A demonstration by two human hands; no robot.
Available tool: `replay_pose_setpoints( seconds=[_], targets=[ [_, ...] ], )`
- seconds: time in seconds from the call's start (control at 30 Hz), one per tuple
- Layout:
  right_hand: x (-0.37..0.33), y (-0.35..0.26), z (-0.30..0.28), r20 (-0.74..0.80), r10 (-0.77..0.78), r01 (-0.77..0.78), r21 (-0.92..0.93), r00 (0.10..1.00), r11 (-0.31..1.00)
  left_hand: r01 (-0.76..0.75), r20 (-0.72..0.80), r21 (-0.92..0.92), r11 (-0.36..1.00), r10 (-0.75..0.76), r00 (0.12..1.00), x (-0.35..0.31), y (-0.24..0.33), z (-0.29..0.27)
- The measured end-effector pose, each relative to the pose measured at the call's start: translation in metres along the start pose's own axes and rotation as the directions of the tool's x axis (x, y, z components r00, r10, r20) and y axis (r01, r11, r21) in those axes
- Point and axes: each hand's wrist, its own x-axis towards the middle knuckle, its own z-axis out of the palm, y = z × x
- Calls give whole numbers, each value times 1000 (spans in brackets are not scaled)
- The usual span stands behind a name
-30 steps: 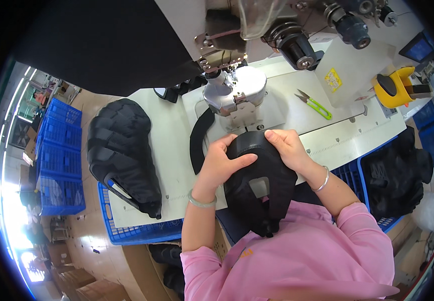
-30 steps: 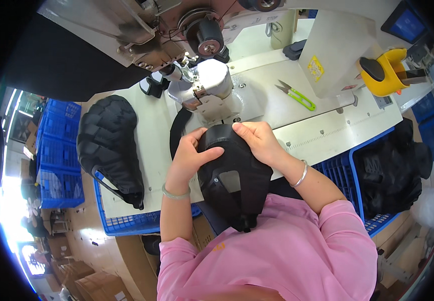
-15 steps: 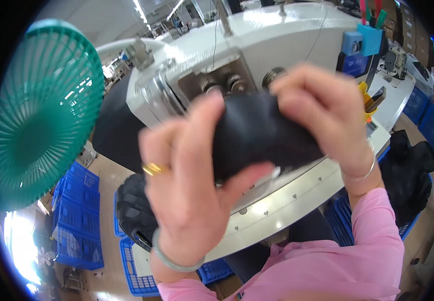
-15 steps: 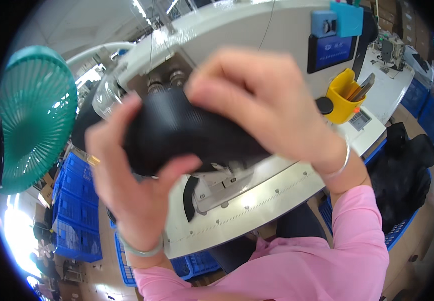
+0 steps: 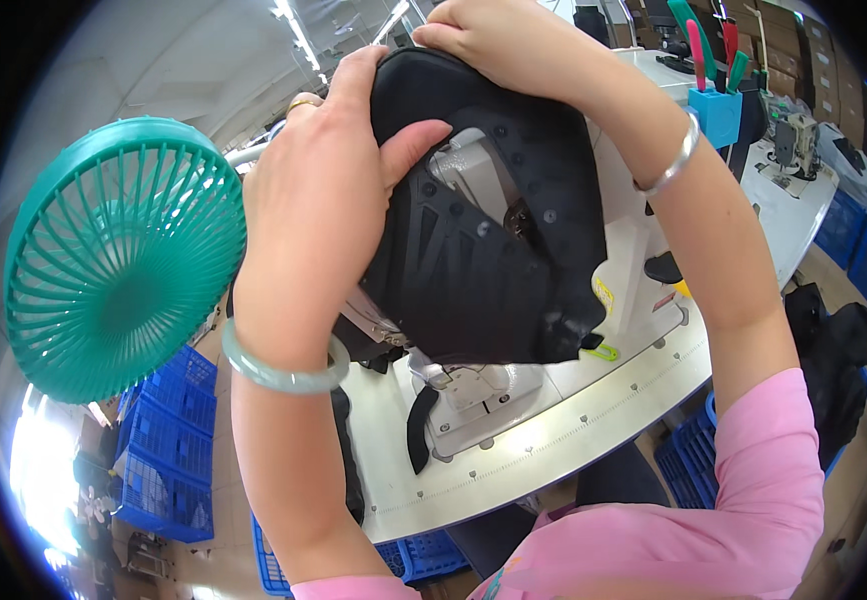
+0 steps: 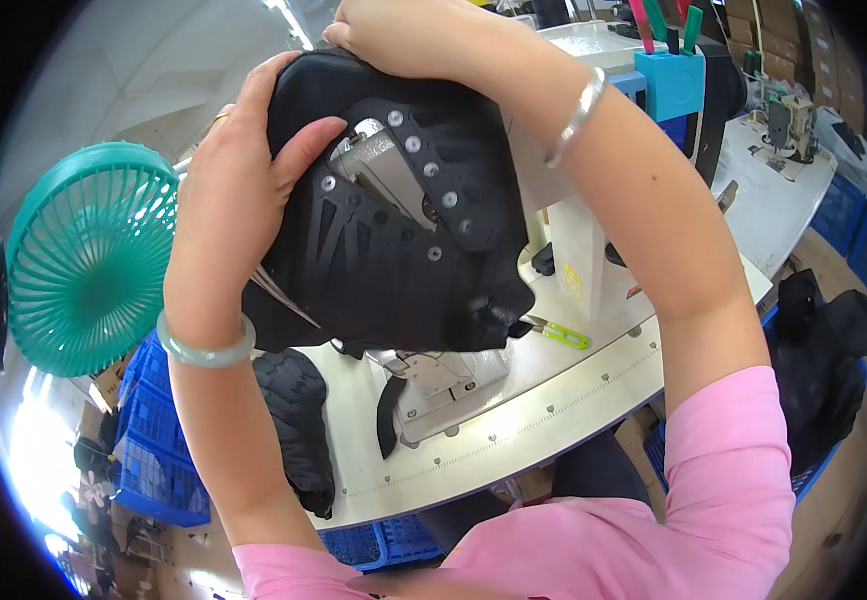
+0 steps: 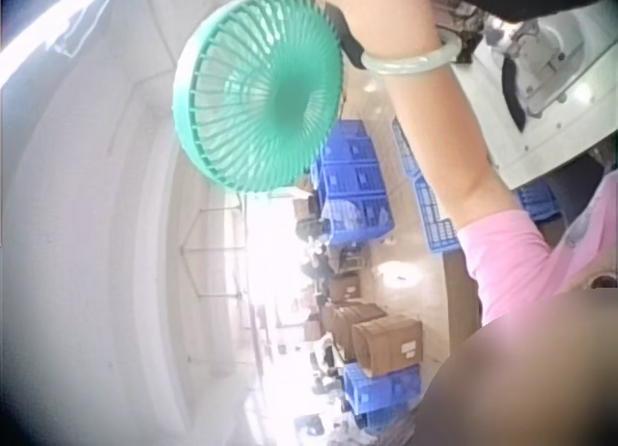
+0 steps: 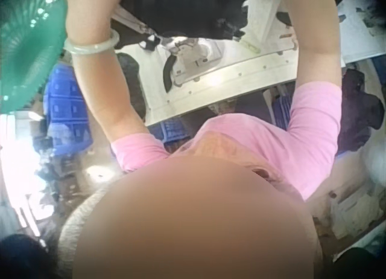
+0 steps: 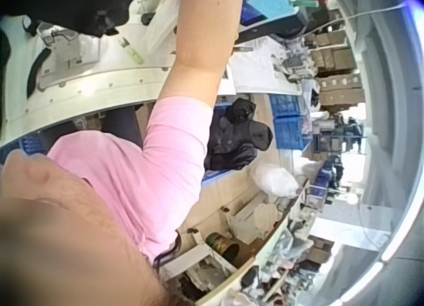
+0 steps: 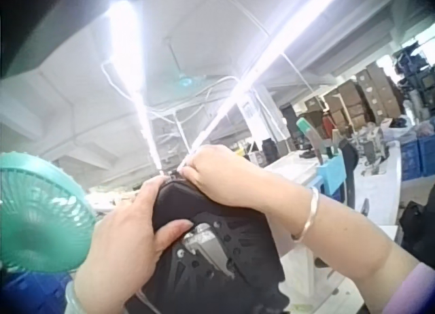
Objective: Stitch together black synthetic shoe upper components using an industrial sewing machine.
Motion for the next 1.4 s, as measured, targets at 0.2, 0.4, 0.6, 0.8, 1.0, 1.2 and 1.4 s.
replay_pose_setpoints(
  seconds=[0.2, 0.4, 0.6, 0.8, 1.0, 1.2, 1.4],
  targets=[
    [5, 8, 7, 42, -158, 153, 109, 986, 982, 76, 57, 96, 992, -82, 995, -5, 12, 0],
    [14, -9, -9, 146, 124, -106, -129, 981, 986, -27, -5, 74, 997, 27, 1000, -8, 4, 8],
    [7, -47, -11, 43, 245, -203, -436, 969, 877, 18, 3, 145, 989, -18, 1000, -17, 7, -1],
    [-36, -52, -34, -277, 93, -47, 168, 956, 985, 108, -6, 113, 988, -108, 994, -47, 36, -33],
    [-136, -101, -28, -112, 122, -61, 440, 986, 896, 180, 94, -915, 360, -246, 965, -150, 61, -21],
    [-221, -118, 26, 664, 364, -677, 728, 654, -111, 604, 686, -705, -372, -141, 714, -216, 48, 17],
    [-243, -140, 64, 717, 432, -638, 691, 547, -338, 547, 680, -676, -493, -130, 722, -261, 38, 56]
  ],
)
